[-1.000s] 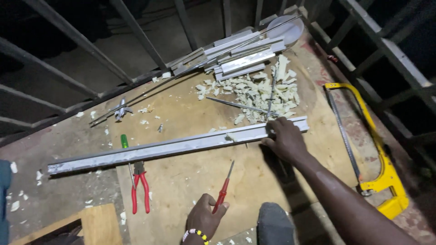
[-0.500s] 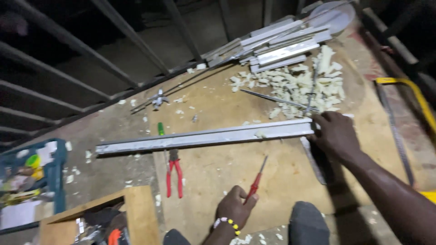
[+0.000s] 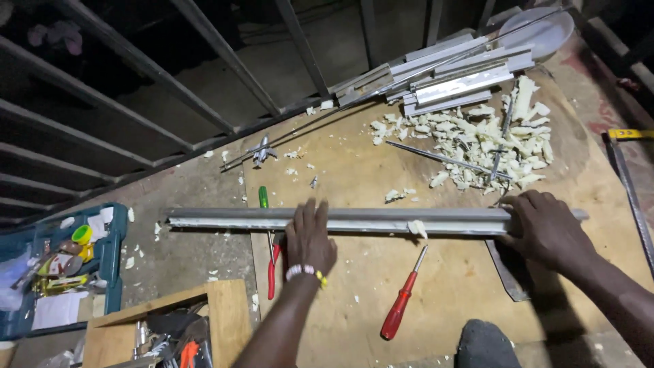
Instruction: Measuring and preparing thin metal rods using pliers and a screwdriver on a wooden workspace board.
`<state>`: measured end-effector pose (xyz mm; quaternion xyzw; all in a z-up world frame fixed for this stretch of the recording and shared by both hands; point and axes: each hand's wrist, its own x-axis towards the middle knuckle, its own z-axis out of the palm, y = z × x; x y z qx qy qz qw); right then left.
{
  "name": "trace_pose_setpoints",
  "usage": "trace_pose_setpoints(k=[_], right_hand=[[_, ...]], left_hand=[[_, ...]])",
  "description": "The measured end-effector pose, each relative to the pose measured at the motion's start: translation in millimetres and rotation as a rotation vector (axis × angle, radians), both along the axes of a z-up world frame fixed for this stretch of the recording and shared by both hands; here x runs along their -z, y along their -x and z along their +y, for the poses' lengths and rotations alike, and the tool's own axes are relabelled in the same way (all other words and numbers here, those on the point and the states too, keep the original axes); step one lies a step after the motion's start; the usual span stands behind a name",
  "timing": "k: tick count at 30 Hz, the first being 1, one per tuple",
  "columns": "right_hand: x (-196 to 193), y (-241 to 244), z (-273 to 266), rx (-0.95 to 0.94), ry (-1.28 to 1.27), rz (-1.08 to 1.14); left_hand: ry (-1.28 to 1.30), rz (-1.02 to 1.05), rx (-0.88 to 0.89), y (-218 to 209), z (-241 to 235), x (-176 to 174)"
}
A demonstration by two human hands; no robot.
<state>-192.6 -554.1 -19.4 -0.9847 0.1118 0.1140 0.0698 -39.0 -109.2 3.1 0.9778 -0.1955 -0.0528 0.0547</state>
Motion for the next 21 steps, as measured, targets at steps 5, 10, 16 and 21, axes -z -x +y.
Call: trace_pose_setpoints(k=[5, 10, 16, 21], right_hand=[[13, 29, -7, -0.159, 0.005, -0.244], [50, 50, -62, -0.041, 0.13, -0.317], [43, 85, -80, 0.001, 0.114, -0.338], [32, 99, -53, -0.006, 0.079, -0.523]], left_hand=[[-0.233, -0.014, 0.243, -52, 32, 45], [0.017, -0.175, 0.381, -12, 12, 24], [0.104, -0.047, 0.308, 37, -6, 73], [0.065, 0.15, 0.204, 38, -4, 81]])
